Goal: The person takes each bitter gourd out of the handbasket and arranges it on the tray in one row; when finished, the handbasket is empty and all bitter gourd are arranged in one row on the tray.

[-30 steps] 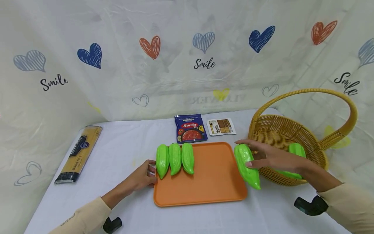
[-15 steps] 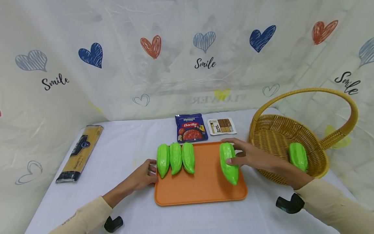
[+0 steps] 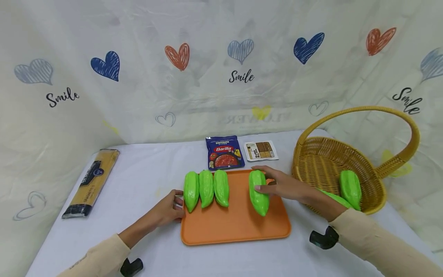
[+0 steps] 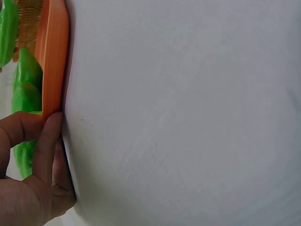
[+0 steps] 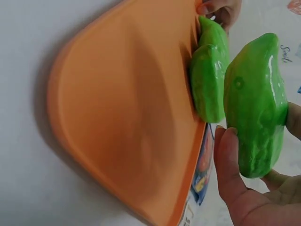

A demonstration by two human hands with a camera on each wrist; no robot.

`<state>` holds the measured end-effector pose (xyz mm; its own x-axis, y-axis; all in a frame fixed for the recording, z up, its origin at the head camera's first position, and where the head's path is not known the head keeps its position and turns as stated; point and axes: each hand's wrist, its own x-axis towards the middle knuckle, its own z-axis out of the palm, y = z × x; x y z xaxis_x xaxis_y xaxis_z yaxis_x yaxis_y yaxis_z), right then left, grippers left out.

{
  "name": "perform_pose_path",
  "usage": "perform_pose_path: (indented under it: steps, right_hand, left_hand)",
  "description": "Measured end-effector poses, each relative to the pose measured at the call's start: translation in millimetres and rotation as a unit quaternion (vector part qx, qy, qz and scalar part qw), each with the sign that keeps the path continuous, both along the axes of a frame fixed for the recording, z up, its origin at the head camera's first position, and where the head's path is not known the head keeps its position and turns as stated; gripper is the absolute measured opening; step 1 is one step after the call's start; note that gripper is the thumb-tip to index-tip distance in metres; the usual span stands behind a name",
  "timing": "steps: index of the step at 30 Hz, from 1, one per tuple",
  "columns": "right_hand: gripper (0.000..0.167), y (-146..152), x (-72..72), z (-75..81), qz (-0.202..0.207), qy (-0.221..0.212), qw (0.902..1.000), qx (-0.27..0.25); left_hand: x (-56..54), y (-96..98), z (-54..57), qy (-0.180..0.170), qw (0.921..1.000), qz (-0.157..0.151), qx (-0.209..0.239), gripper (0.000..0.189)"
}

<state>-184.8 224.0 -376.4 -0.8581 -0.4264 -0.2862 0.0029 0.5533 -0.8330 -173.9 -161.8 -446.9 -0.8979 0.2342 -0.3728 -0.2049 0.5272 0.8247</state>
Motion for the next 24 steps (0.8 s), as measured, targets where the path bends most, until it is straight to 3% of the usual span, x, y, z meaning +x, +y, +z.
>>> perform_pose_path:
  steps: [14, 24]
  right_hand:
    - [0.078, -21.4, -18.2, -7.7, -0.025, -0.046, 0.9986, 0.0]
    - [0.079, -36.9, -24.6, -9.6, -0.032, -0.079, 0.995, -0.053]
  left_hand:
    - [-0.4, 1.7, 2.5, 0.009, 0.9999, -0.003, -0.006, 0.075]
    - [2.4, 0.6, -0.9, 0.006, 1.0, 0.002, -0.006, 0.074]
